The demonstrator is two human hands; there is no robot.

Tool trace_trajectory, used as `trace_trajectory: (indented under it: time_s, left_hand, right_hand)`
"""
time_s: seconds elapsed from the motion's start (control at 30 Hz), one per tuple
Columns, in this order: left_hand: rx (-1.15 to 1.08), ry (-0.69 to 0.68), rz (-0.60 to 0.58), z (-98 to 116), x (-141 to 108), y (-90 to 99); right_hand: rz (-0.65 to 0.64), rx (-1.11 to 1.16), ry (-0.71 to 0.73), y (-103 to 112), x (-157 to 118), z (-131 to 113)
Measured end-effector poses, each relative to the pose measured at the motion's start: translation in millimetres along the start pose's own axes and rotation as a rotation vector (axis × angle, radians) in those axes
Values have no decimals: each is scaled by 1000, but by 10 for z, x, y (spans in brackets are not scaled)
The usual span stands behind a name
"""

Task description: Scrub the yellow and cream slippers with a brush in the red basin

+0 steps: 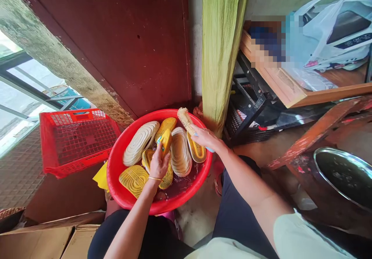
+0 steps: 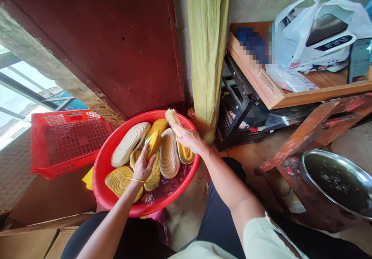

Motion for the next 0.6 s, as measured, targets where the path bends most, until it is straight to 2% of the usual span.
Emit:
trace_trajectory:
  time_s: [0.07, 0.17, 0.2, 0.27, 0.3, 0.37, 0.47, 0.6]
  left_hand:
    - [42, -91, -163, 258, 51, -247]
    - [314, -48, -397, 507, 126, -544]
    - [446, -14, -414, 575, 164, -577]
    - [604, -4, -352, 797, 242, -614]
    - [619, -16, -346, 910, 245, -695]
    - [604, -47, -414, 1049, 162, -986]
    - [646, -54, -547, 992, -61, -1478]
    - [723, -32, -595, 723, -178, -1843]
  right_hand:
    - [2, 46, 5, 46, -19, 34]
    - [6, 95, 45, 104, -74, 53]
    - [8, 101, 50, 126, -91, 72]
    - [11, 115, 56, 173, -111, 118]
    - [15, 125, 57, 198, -115, 143]
    - [26, 138, 59, 243, -111, 185]
    - [21, 104, 49, 266, -108, 228]
    - [-12, 43, 78, 254, -144, 194]
Point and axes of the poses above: each hand's wrist, its own x-axis towards the middle knuckle, its own y-axis out of the back of the hand, z = x × y, the point moved 10 cm from there along x, towards the middle knuckle, and after that the axes turned 4 degrees about z, right-handed, at the moved point
